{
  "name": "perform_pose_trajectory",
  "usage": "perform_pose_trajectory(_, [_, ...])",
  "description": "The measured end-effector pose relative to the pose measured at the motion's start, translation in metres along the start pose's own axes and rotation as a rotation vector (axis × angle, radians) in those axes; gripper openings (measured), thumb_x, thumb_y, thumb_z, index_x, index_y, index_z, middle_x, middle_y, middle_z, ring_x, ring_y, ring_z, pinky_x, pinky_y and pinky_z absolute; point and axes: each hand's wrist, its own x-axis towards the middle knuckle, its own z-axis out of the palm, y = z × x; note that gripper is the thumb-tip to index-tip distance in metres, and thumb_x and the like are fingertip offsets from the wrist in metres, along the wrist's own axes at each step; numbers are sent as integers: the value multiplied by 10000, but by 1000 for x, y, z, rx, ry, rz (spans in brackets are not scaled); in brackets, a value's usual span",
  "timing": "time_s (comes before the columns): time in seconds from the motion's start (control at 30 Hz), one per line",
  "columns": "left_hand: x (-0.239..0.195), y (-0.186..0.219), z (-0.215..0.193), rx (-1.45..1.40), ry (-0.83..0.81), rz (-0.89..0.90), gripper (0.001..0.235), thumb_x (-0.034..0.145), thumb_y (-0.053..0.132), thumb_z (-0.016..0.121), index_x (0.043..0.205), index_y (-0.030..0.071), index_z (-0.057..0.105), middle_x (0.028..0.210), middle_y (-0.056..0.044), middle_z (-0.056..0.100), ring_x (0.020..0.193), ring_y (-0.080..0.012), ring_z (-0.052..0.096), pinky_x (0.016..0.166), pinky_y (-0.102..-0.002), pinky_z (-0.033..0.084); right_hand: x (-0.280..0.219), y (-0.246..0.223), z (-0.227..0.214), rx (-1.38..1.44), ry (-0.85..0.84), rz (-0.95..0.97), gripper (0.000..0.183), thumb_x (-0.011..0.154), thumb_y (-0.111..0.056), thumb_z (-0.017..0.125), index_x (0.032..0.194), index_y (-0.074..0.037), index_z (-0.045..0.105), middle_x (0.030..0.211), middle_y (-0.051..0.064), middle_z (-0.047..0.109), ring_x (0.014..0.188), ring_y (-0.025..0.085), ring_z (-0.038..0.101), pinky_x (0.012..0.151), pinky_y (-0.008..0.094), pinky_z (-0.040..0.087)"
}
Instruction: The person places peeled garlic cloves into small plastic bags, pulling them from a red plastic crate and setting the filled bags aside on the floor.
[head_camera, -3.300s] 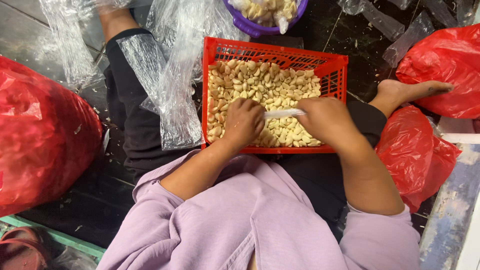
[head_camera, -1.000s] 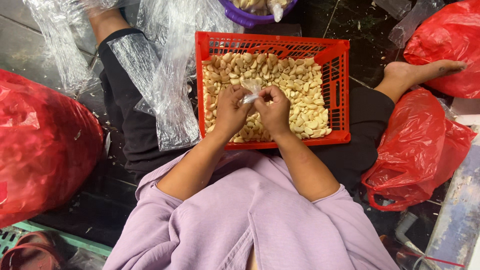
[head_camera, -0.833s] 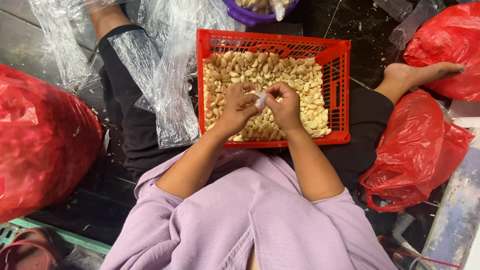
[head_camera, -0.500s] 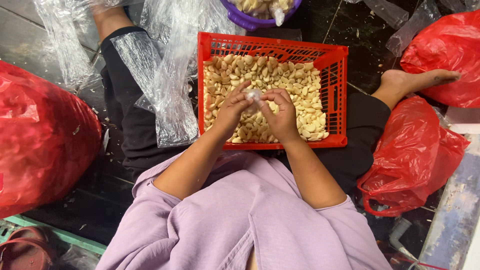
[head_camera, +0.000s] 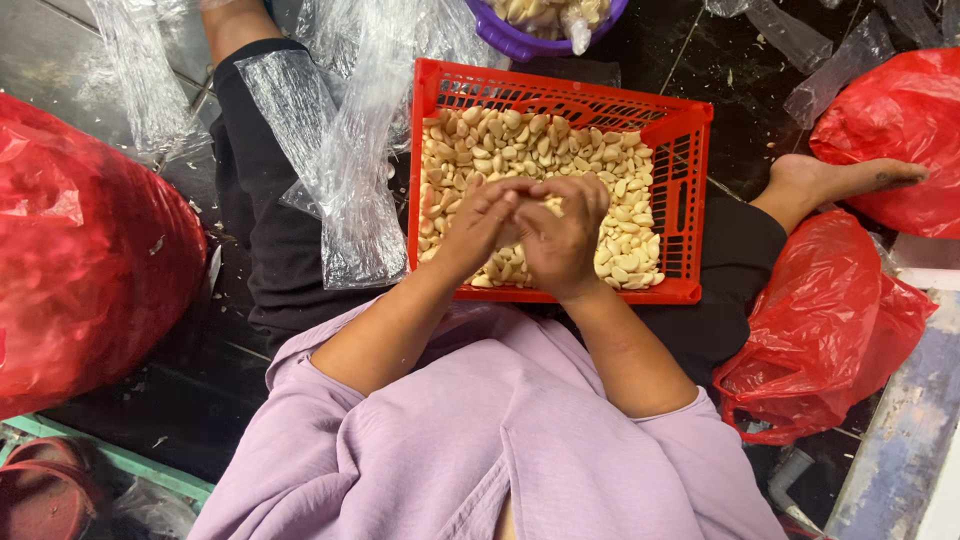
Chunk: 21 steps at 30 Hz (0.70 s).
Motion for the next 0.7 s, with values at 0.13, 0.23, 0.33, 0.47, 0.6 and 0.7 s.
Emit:
perform_pose_trajectory(0.13, [5,-35,6,164,-84,31,470,1114,465,353,1189,169,710,1126,-57,735,1215,-301,613,1209,-617,58,20,14,-11,302,13,197,280,996,-283,727,783,-115,656,1047,38,499,1068,276,519,1016,462,352])
perform_pose_trajectory(0.23, [6,-33,5,271,-87,-12,484,1099,544,345,1032,210,690,1071,-16,724,1191,-272,609,1201,-642,70,41,17,-21,282,-45,191,265,1002,-285,730,826,-103,649,1044,66,506,1030,297,537,990,440,371])
perform_pose_trajectory(0.33, [5,-20,2,414,-64,-24,478,1073,587,353,1103,264,704,1156,40,719,1189,-235,638,1130,-612,208,67,41,-14,319,-130,168,288,1003,-252,745,802,-68,650,1017,102,530,995,322,552,939,466,398])
perform_pose_trajectory(0.47, [-2,-20,6,581,201,90,669,1046,510,481,1597,192,273,1619,-107,402,1481,-343,379,1210,-541,284,135,87,-18,194,-97,263,142,961,17,701,870,-22,600,1028,129,555,910,255,541,788,362,498])
perform_pose_trajectory(0.6, [-3,-9,5,547,176,54,714,1011,423,585,1584,130,276,1592,-150,399,1460,-356,363,1199,-563,301,200,131,-5,21,109,65,209,958,-1,744,824,-47,591,865,121,609,802,269,587,720,410,463])
perform_pose_trajectory(0.7, [-1,-15,7,585,189,52,699,947,344,657,1524,77,366,1456,-192,491,1345,-373,430,1144,-521,347,224,143,24,-44,148,43,74,856,-10,683,816,-54,640,837,130,644,773,296,621,677,439,461])
